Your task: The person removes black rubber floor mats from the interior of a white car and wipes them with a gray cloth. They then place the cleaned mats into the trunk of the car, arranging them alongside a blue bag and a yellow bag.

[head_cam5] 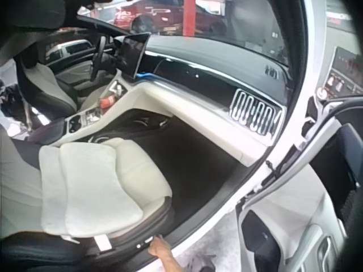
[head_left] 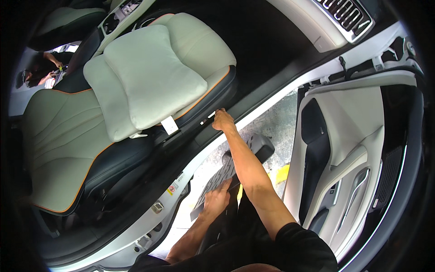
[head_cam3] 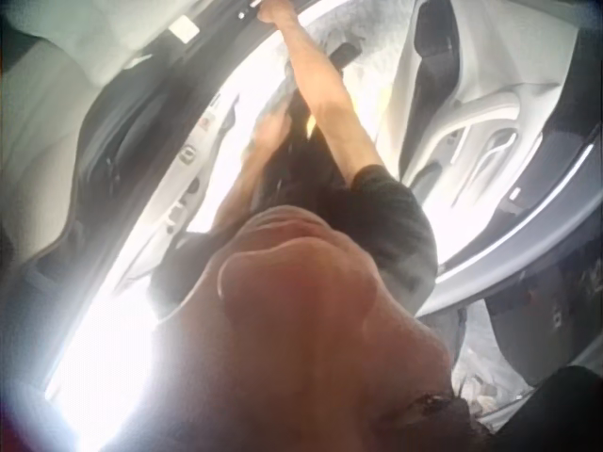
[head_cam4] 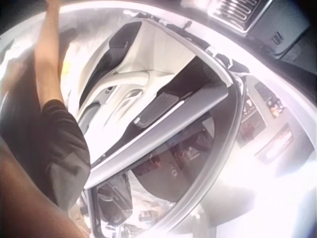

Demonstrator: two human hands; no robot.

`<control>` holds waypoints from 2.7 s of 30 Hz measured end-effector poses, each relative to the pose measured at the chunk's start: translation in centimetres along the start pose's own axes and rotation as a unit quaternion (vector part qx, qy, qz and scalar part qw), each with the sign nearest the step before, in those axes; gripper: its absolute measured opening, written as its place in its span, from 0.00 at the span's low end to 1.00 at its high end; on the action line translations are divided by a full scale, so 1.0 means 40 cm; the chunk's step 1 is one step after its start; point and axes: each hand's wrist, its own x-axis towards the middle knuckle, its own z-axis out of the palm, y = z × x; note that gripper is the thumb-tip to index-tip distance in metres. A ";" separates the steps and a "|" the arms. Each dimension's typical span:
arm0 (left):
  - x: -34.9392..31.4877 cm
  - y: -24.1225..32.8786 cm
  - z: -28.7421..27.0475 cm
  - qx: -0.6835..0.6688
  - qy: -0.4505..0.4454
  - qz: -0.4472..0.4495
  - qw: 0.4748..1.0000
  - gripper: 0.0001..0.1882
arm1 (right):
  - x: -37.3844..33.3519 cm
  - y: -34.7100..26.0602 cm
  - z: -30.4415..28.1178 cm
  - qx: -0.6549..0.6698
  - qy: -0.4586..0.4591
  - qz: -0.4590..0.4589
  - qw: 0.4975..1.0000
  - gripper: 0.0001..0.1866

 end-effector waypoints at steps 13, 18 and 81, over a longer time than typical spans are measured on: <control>0.131 0.087 -0.099 0.022 0.092 0.059 0.994 0.21 | -0.427 -0.142 -0.400 0.029 0.076 -0.157 0.984 0.23; 0.209 0.181 -0.344 -0.004 0.191 0.032 0.981 0.14 | -0.875 -0.105 -0.572 0.397 0.345 -0.388 0.757 0.17; 1.366 0.110 -0.424 -0.152 0.280 -0.150 0.936 0.26 | 0.259 0.451 -0.441 0.416 0.550 0.008 0.724 0.26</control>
